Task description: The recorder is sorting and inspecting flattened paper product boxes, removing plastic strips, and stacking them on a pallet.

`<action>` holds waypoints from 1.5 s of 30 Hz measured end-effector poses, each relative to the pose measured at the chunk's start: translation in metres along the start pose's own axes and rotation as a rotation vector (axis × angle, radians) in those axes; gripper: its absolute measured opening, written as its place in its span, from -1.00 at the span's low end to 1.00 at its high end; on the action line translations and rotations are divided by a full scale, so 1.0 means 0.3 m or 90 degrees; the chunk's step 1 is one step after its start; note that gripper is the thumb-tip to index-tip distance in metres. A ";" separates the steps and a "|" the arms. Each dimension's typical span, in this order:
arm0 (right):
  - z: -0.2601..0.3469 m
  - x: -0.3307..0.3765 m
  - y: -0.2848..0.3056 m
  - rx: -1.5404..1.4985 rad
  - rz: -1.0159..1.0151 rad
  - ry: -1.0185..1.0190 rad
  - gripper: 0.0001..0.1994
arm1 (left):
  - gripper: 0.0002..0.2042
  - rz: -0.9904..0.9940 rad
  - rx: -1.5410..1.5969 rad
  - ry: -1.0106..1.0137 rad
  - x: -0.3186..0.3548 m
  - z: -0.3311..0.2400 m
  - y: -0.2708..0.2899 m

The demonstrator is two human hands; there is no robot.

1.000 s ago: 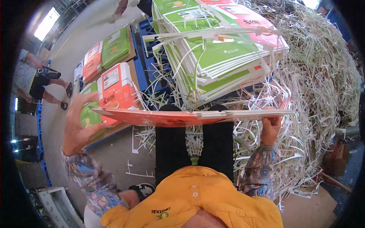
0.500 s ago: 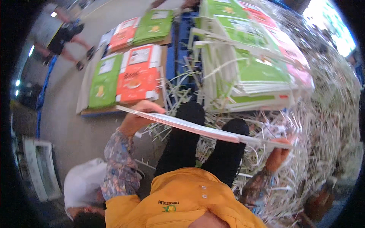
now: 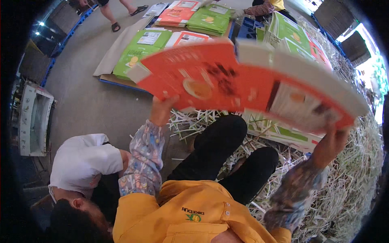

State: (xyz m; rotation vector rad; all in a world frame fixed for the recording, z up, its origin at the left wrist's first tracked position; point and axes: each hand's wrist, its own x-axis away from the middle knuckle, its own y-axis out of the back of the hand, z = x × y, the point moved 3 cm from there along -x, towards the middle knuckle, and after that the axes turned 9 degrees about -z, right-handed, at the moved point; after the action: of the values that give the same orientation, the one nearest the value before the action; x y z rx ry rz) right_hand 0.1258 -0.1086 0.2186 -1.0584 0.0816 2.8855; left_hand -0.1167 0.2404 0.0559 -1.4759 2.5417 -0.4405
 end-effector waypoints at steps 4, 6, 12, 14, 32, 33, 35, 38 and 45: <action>0.347 -0.195 -0.172 -0.033 -0.047 0.368 -0.72 | -0.66 -0.124 0.004 -0.180 -0.096 -0.147 0.004; 0.378 -0.158 -0.145 -0.063 -0.032 0.384 -0.73 | -0.65 -0.140 0.224 -0.149 -0.157 -0.169 0.044; 0.174 0.100 -0.173 0.092 0.149 0.249 -0.77 | -0.61 -0.139 0.283 -0.113 -0.349 -0.019 0.044; 0.058 0.180 -0.182 0.133 0.229 0.203 -0.86 | -0.60 -0.180 0.384 -0.122 -0.424 0.113 0.028; -0.363 0.536 0.127 0.279 0.287 -0.280 -0.95 | -0.66 -0.404 0.306 0.195 -0.535 0.880 0.265; -0.363 0.541 0.130 0.279 0.289 -0.282 -0.95 | -0.66 -0.424 0.288 0.220 -0.542 0.877 0.266; -0.367 0.550 0.125 0.284 0.293 -0.318 -0.95 | -0.65 -0.462 0.252 0.266 -0.576 0.855 0.274; -0.351 0.551 0.110 0.302 0.322 -0.323 -0.94 | -0.64 -0.491 0.220 0.313 -0.588 0.847 0.272; -0.362 0.618 0.138 0.318 0.356 -0.286 -0.93 | -0.47 -0.461 0.143 0.325 -0.583 0.858 0.340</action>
State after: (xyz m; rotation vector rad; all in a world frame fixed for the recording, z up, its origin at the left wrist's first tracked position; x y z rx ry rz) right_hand 0.0512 -0.1496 0.0170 -0.3182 1.1603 3.1928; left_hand -0.0386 0.3967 -0.2212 -2.3927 2.0499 -1.2932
